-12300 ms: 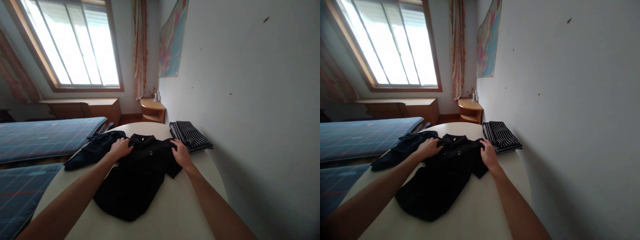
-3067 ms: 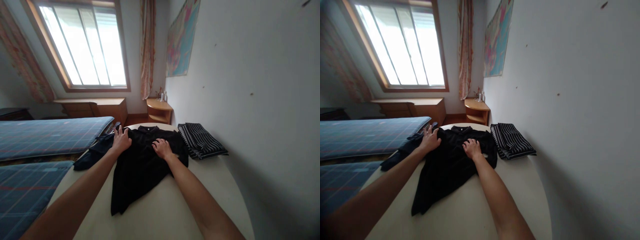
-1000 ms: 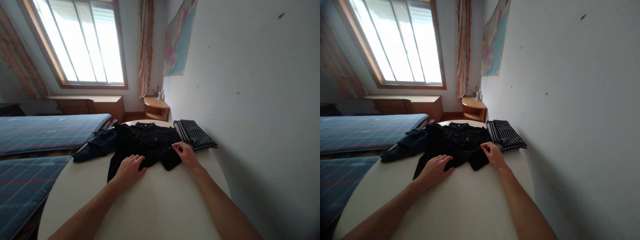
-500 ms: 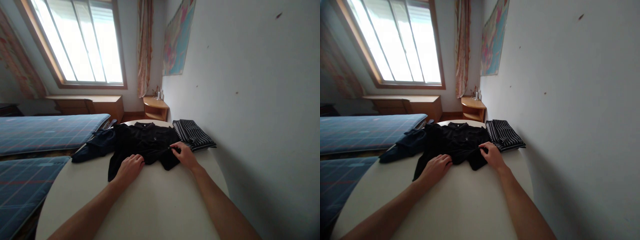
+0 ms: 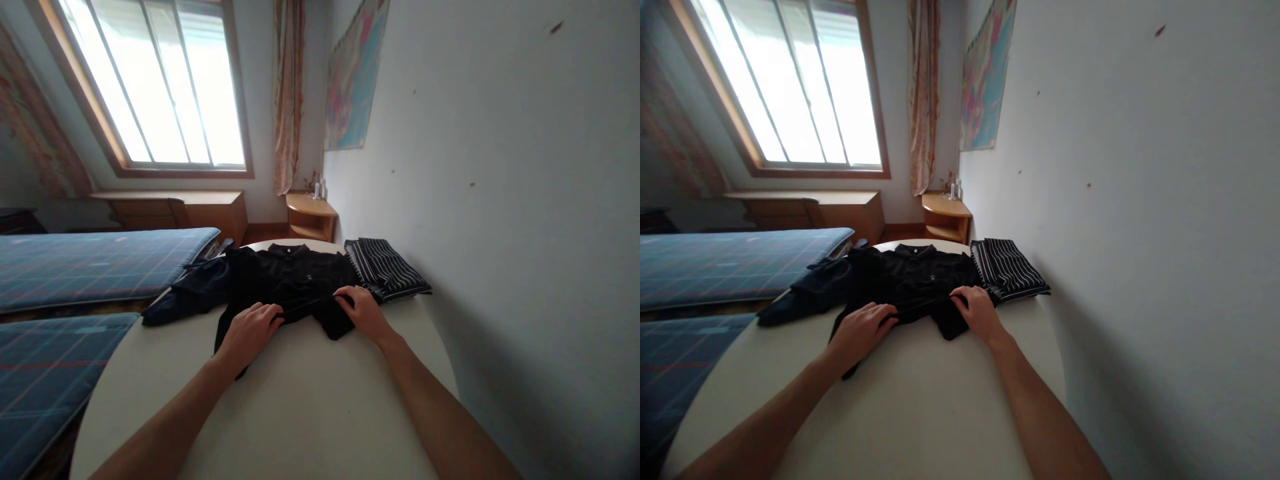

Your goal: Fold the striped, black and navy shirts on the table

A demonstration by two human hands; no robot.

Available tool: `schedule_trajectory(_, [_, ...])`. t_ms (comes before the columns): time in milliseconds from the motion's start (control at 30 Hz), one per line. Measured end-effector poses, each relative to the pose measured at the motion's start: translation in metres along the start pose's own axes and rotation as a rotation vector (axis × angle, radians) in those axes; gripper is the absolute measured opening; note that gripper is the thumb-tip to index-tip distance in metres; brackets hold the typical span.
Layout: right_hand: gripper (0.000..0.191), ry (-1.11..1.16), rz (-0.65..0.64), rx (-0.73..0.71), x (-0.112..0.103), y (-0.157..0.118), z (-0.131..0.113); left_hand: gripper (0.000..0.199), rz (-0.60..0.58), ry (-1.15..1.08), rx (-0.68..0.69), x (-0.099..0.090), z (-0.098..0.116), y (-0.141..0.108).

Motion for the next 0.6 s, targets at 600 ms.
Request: schedule_trajectory(600, [0.016,-0.138,-0.078,0.047,-0.001,-0.004,0.01,0.033,-0.049,-0.389,-0.458,-0.009,-0.044,0.002])
Point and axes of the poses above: each hand's wrist, its own y-axis towards the middle knuckle, its own x-axis out of the palm, z = x × y, the point moved 2 cm from there along y, towards the middle knuckle, and after that the axes turned 11 degrees about y, right-handed, at the moved point
